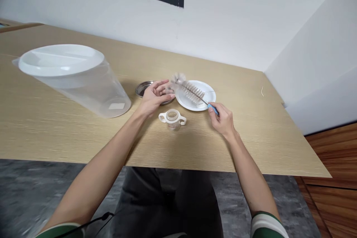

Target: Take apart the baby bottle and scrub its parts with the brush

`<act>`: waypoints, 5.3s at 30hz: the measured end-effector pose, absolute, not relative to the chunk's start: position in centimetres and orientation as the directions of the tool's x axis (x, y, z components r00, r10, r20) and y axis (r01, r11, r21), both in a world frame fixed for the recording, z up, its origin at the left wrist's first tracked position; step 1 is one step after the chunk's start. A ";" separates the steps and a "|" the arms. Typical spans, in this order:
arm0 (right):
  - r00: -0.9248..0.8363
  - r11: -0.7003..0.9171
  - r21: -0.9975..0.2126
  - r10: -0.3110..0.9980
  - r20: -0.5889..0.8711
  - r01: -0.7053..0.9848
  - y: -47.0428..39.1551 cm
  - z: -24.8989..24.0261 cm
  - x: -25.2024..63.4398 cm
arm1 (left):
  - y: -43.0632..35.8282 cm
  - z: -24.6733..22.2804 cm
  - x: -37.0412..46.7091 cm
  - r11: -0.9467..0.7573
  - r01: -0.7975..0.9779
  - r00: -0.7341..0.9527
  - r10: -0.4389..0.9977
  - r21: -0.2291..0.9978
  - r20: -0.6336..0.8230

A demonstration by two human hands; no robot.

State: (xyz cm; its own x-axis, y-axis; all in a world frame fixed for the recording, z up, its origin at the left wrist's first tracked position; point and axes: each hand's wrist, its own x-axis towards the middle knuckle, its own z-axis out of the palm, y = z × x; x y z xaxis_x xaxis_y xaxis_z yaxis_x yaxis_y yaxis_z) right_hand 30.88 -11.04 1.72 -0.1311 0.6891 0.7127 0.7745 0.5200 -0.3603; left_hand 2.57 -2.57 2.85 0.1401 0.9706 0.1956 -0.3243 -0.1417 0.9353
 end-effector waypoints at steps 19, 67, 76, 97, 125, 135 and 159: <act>-0.101 0.492 -0.352 0.682 0.725 0.796 -10.9 2.0 31.4 | -1.8 2.5 2.3 -0.181 -0.380 0.112 0.965 0.907 0.239; -0.254 0.530 -0.365 0.770 0.586 0.765 -11.3 2.1 31.0 | -2.8 3.2 2.2 -0.247 -0.293 0.325 0.883 0.924 0.339; -0.274 0.601 -0.281 0.666 0.694 0.748 -11.0 1.6 31.0 | -2.4 2.9 2.2 -0.274 -0.300 0.268 0.895 0.914 0.356; -0.142 0.497 -0.382 0.734 0.665 0.779 -10.9 1.1 31.0 | -2.4 2.7 2.3 -0.259 -0.265 0.236 0.917 0.929 0.323; -0.216 0.544 -0.331 0.712 0.668 0.771 -11.1 1.5 30.9 | -2.5 2.9 2.4 -0.219 -0.276 0.233 0.929 0.936 0.286; -0.171 0.567 -0.322 0.649 0.741 0.758 -10.7 1.9 31.0 | -1.8 2.3 2.3 -0.097 -0.265 0.174 0.974 0.959 0.147; -0.134 0.505 -0.356 0.702 0.699 0.786 -10.7 1.4 31.1 | -1.9 2.0 2.4 -0.210 -0.256 0.202 0.943 0.944 0.265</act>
State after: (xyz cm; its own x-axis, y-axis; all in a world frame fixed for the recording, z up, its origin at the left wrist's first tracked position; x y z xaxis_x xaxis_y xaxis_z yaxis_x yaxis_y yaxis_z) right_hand 31.10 -10.73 1.43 -0.1341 0.7021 0.6993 0.7862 0.5049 -0.3562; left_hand 2.41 -1.85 1.98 0.2016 0.9431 0.2646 -0.2557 -0.2101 0.9437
